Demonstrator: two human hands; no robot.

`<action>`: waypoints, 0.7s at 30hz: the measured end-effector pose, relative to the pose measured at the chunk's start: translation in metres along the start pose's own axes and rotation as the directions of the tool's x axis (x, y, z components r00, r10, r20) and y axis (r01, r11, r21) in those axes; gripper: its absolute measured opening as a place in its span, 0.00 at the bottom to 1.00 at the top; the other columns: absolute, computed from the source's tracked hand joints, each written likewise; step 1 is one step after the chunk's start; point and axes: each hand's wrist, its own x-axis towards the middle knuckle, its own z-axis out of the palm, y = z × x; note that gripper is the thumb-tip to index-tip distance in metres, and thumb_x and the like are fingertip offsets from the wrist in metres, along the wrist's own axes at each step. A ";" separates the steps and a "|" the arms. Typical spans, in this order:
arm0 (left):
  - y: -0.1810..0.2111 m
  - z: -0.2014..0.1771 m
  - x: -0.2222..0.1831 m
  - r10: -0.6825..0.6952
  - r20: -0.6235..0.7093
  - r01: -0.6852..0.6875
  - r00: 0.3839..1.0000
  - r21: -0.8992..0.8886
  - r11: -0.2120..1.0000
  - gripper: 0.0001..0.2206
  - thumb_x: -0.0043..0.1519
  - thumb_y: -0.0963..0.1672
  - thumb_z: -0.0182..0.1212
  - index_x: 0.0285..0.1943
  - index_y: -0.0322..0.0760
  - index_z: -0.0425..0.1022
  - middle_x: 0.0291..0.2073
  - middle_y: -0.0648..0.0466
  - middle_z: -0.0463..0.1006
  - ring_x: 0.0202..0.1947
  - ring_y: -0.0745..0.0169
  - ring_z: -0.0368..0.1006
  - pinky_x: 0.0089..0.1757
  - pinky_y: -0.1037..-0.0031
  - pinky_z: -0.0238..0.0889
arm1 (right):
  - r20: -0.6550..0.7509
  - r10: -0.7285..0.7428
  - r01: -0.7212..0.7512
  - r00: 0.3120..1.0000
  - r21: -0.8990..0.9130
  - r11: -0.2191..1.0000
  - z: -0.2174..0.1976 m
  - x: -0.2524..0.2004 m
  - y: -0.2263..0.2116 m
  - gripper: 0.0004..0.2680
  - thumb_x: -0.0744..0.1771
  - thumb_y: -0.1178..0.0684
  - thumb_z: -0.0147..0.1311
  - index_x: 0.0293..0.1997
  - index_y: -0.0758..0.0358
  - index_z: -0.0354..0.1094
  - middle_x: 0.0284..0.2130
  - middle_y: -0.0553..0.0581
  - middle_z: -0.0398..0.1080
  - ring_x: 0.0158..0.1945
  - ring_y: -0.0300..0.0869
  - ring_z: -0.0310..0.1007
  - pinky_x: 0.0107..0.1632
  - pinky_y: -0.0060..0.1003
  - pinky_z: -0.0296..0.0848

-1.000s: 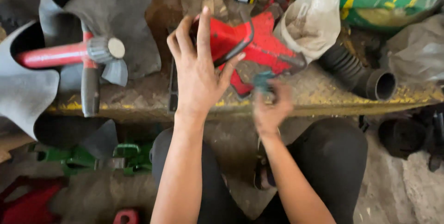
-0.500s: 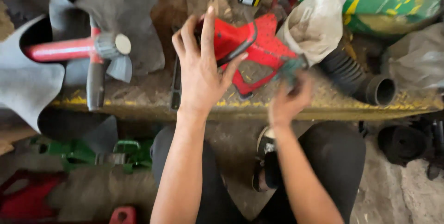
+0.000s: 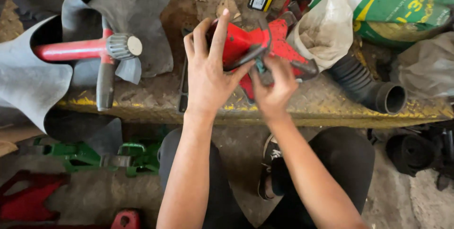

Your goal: Cleaning grease and debris off automotive jack stands using a rag.

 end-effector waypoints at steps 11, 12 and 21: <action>-0.002 -0.003 0.004 -0.043 0.005 0.044 0.999 -0.064 0.997 0.57 0.44 0.48 0.84 0.80 0.35 0.45 0.65 0.41 0.63 0.62 0.37 0.61 0.62 0.54 0.59 | 0.049 0.208 -0.210 0.977 0.059 0.976 -0.038 -0.032 -0.005 0.11 0.62 0.62 0.68 0.48 0.66 0.73 0.41 0.58 0.76 0.44 0.46 0.77 0.52 0.39 0.76; -0.002 -0.002 0.003 -0.044 0.005 0.044 0.999 -0.065 0.997 0.57 0.44 0.48 0.84 0.80 0.35 0.45 0.65 0.41 0.63 0.62 0.37 0.61 0.62 0.54 0.59 | 0.049 0.208 -0.211 0.977 0.058 0.976 -0.042 -0.009 -0.014 0.11 0.62 0.62 0.68 0.48 0.66 0.73 0.41 0.58 0.76 0.44 0.46 0.77 0.52 0.39 0.76; -0.009 0.003 -0.003 -0.067 -0.052 0.063 0.996 -0.089 0.994 0.58 0.47 0.43 0.82 0.81 0.27 0.36 0.66 0.37 0.60 0.66 0.33 0.61 0.65 0.57 0.60 | 0.255 -0.199 0.144 0.946 0.217 0.965 -0.014 0.068 -0.034 0.13 0.62 0.65 0.70 0.49 0.63 0.75 0.41 0.57 0.74 0.45 0.46 0.77 0.50 0.39 0.76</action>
